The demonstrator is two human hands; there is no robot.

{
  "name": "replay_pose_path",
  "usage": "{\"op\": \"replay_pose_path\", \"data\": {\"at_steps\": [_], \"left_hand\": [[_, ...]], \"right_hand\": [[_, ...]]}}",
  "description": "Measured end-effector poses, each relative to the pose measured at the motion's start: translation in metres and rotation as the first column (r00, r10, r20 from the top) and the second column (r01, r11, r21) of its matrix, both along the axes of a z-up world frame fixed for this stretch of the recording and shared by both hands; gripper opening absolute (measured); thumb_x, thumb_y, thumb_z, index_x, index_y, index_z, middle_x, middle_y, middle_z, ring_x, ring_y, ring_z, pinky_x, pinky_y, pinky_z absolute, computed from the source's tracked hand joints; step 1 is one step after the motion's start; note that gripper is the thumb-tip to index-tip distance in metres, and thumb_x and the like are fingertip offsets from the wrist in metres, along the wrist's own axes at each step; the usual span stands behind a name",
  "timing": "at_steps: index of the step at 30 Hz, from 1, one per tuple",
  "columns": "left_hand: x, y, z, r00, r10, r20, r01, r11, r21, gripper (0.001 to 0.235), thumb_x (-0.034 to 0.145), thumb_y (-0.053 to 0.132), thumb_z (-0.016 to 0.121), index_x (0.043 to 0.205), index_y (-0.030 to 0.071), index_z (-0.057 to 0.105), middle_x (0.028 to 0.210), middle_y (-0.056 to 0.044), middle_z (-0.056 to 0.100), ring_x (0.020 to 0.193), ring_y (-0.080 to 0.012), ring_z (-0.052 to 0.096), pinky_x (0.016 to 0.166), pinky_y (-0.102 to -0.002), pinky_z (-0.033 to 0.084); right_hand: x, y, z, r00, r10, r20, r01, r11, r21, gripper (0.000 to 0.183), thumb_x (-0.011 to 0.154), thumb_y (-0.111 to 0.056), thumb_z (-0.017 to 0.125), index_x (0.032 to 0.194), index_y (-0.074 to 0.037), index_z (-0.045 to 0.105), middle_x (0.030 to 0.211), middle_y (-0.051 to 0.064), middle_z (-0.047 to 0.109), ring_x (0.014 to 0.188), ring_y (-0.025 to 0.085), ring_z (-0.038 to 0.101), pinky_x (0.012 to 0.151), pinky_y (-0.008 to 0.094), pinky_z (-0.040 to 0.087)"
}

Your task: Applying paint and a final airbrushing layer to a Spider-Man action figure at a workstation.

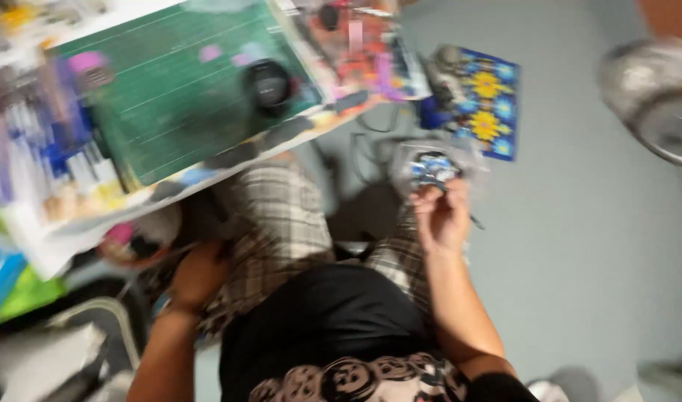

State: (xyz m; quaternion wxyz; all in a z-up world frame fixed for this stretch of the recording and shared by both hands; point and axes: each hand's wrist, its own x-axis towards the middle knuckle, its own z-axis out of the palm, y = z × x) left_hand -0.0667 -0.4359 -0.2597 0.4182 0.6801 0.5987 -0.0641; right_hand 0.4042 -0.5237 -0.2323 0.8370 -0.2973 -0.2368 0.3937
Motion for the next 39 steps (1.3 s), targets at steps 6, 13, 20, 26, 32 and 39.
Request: {"op": "replay_pose_path", "data": {"at_steps": [6, 13, 20, 26, 32, 39], "left_hand": [[-0.004, -0.013, -0.007, 0.930, 0.314, 0.193, -0.333, 0.940, 0.075, 0.049, 0.101, 0.025, 0.053, 0.140, -0.004, 0.059, 0.135, -0.031, 0.063, 0.128, -0.0490, 0.058, 0.109, -0.054, 0.047], [-0.139, -0.016, -0.068, 0.793, 0.529, 0.303, -0.592, 0.549, 0.590, 0.021, 0.089, 0.020, 0.063, 0.101, 0.007, 0.075, 0.099, -0.018, 0.071, 0.091, -0.0395, 0.065, 0.076, -0.051, 0.049], [-0.284, 0.023, -0.047, 0.637, 0.722, 0.272, -0.398, 0.006, 0.917, 0.014, 0.095, 0.016, 0.065, 0.103, 0.005, 0.070, 0.099, -0.016, 0.067, 0.091, -0.0403, 0.059, 0.081, -0.050, 0.046], [-0.381, 0.086, -0.094, 0.356, 0.934, 0.031, -0.347, 0.102, 0.932, 0.031, 0.081, 0.049, 0.080, 0.094, 0.020, 0.078, 0.094, -0.008, 0.069, 0.087, -0.0392, 0.060, 0.061, -0.057, 0.049], [-0.420, 0.069, -0.074, 0.277, 0.571, 0.772, -0.419, -0.652, 0.632, 0.030, 0.102, 0.024, 0.060, 0.116, 0.003, 0.045, 0.122, -0.016, 0.043, 0.114, -0.0315, 0.040, 0.102, -0.042, 0.031], [-0.266, -0.007, 0.065, 0.065, -0.091, 0.994, -0.891, -0.454, 0.017, 0.033, 0.106, 0.021, 0.044, 0.107, -0.008, 0.058, 0.108, -0.034, 0.065, 0.100, -0.0404, 0.062, 0.094, -0.058, 0.051]], "right_hand": [[0.062, 0.006, -0.090, 0.738, 0.004, 0.674, 0.411, 0.790, -0.455, 0.016, 0.102, -0.004, 0.073, 0.115, -0.011, 0.068, 0.096, 0.016, 0.067, 0.088, 0.027, 0.076, 0.089, 0.043, 0.065], [0.023, 0.028, -0.079, 0.732, 0.093, 0.675, 0.444, 0.688, -0.575, 0.022, 0.099, -0.017, 0.056, 0.115, -0.011, 0.069, 0.096, 0.007, 0.070, 0.081, 0.017, 0.069, 0.073, 0.028, 0.058], [-0.006, 0.036, -0.071, 0.711, 0.206, 0.672, 0.427, 0.633, -0.646, 0.014, 0.102, -0.019, 0.059, 0.110, -0.013, 0.069, 0.101, 0.000, 0.068, 0.085, 0.012, 0.068, 0.071, 0.024, 0.060], [0.014, 0.034, -0.082, 0.747, 0.200, 0.634, 0.402, 0.623, -0.671, 0.023, 0.103, -0.019, 0.052, 0.118, -0.006, 0.064, 0.096, 0.007, 0.066, 0.085, 0.017, 0.066, 0.076, 0.031, 0.061], [0.007, 0.021, -0.061, 0.798, 0.169, 0.579, 0.353, 0.647, -0.676, 0.024, 0.101, -0.016, 0.048, 0.116, -0.005, 0.063, 0.094, 0.007, 0.064, 0.081, 0.014, 0.063, 0.071, 0.026, 0.057], [0.032, 0.036, -0.082, 0.907, 0.135, 0.399, 0.170, 0.749, -0.640, 0.017, 0.099, -0.010, 0.045, 0.083, -0.015, 0.042, 0.072, -0.004, 0.032, 0.063, 0.008, 0.035, 0.057, 0.023, 0.031]]}}
